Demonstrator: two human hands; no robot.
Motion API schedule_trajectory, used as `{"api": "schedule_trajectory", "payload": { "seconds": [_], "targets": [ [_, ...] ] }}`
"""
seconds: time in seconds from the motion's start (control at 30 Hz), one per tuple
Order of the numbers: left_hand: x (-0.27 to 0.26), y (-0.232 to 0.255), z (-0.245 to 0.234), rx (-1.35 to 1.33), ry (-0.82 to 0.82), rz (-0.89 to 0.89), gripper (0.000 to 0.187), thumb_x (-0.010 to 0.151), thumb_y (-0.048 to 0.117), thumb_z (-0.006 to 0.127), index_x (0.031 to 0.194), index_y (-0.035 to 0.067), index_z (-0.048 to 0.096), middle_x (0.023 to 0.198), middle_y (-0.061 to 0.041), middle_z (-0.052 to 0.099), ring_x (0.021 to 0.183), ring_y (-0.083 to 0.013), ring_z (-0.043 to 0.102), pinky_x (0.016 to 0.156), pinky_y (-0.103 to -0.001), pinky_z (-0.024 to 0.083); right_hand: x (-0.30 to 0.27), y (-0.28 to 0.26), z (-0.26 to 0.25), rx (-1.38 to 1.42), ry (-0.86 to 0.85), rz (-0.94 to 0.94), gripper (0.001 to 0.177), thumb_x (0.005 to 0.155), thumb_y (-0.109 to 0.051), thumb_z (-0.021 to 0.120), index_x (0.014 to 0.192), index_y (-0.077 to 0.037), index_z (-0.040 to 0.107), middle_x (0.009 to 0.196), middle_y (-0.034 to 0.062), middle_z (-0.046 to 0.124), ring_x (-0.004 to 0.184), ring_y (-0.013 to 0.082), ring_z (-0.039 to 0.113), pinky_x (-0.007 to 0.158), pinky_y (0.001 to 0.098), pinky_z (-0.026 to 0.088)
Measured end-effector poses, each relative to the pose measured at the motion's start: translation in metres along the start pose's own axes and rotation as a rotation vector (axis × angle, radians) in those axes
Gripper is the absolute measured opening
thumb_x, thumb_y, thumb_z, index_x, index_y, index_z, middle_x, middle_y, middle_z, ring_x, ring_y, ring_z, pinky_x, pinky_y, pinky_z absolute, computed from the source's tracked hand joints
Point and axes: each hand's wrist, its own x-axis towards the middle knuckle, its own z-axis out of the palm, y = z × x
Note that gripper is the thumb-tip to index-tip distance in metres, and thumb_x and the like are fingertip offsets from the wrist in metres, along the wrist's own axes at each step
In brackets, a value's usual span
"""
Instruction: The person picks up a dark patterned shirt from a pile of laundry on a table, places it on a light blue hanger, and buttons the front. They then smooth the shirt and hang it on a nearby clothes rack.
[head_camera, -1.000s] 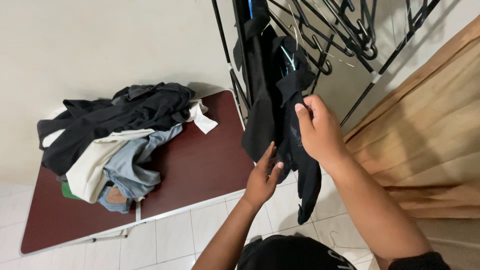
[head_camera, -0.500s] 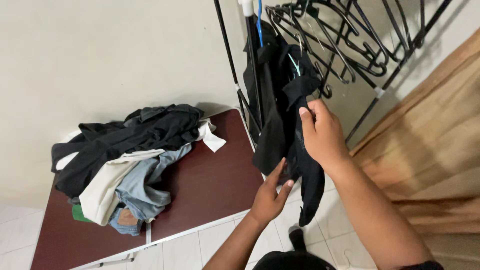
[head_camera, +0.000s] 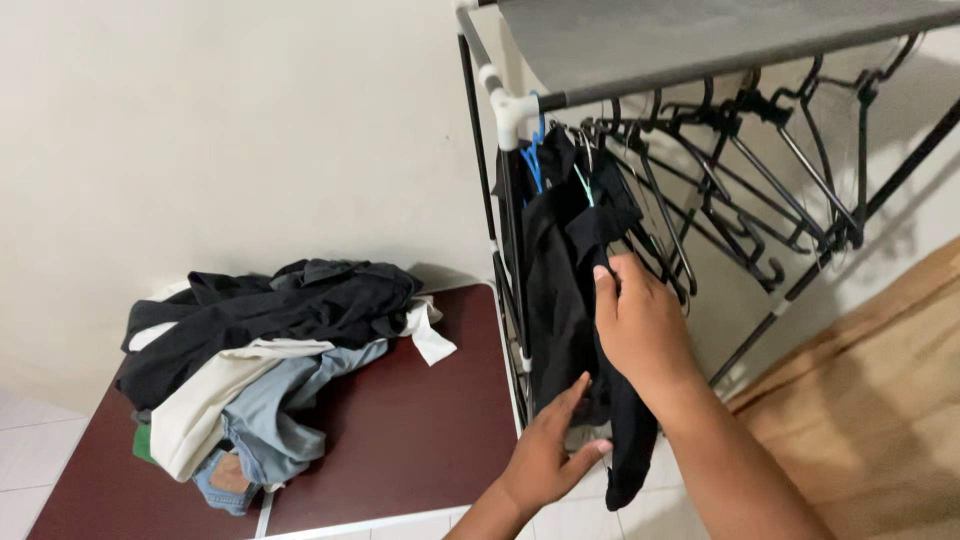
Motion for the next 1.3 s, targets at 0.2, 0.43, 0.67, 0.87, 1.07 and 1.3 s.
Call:
{"api": "schedule_trajectory", "payload": {
  "seconds": [0.2,0.43,0.67,0.87,1.07,1.3],
  "targets": [
    [0.017,0.001,0.004,0.000,-0.017,-0.049,0.085,0.093,0.037,0.076,0.160,0.002,0.035,0.149,-0.027,0.054,0.129,-0.0374,0.063,0.106,-0.041,0.052,0.015,0.014,0.005,-0.029,-0.013,0.004,0.028,0.104,-0.024,0.054,0.111,0.002,0.061,0.098,0.0243,0.071,0.087,0.0456,0.068,0.074,0.0515,0.054],
    [0.024,-0.002,0.015,0.068,-0.040,-0.008,0.083,0.097,0.036,0.073,0.162,0.001,0.035,0.149,-0.030,0.054,0.133,-0.0427,0.058,0.110,-0.044,0.047,0.030,0.023,-0.001,-0.014,-0.051,0.054,0.026,0.104,-0.024,0.055,0.105,0.001,0.062,0.092,0.0222,0.071,0.084,0.0432,0.069,0.073,0.0503,0.053],
    [0.031,-0.003,0.019,0.073,-0.043,-0.023,0.081,0.098,0.038,0.069,0.161,0.002,0.034,0.148,-0.029,0.055,0.136,-0.0435,0.055,0.112,-0.044,0.046,0.035,0.026,-0.025,-0.037,-0.135,0.143,0.026,0.104,-0.025,0.054,0.105,-0.001,0.063,0.087,0.0197,0.072,0.080,0.0410,0.070,0.073,0.0501,0.053],
    [0.036,0.002,0.021,0.031,-0.007,-0.013,0.081,0.099,0.033,0.072,0.161,-0.001,0.031,0.154,-0.031,0.049,0.138,-0.0433,0.054,0.113,-0.044,0.045,0.034,0.040,-0.035,-0.128,-0.101,0.134,0.027,0.105,-0.026,0.054,0.107,-0.001,0.063,0.089,0.0213,0.071,0.085,0.0435,0.068,0.075,0.0521,0.052],
    [0.038,0.001,0.019,0.006,0.030,-0.144,0.080,0.097,0.028,0.070,0.160,0.000,0.030,0.151,-0.029,0.050,0.137,-0.0411,0.055,0.112,-0.042,0.046,0.036,0.044,-0.029,-0.056,-0.123,0.118,0.025,0.104,-0.025,0.056,0.105,-0.001,0.062,0.091,0.0220,0.071,0.084,0.0451,0.067,0.074,0.0523,0.052],
    [0.040,-0.005,0.023,0.073,0.140,-0.089,0.077,0.096,0.023,0.073,0.157,-0.002,0.034,0.153,-0.031,0.049,0.141,-0.0433,0.051,0.114,-0.042,0.044,0.042,0.043,-0.012,0.043,-0.164,0.056,0.024,0.104,-0.024,0.056,0.106,-0.001,0.063,0.090,0.0221,0.072,0.087,0.0440,0.068,0.076,0.0510,0.052]
  ]
}}
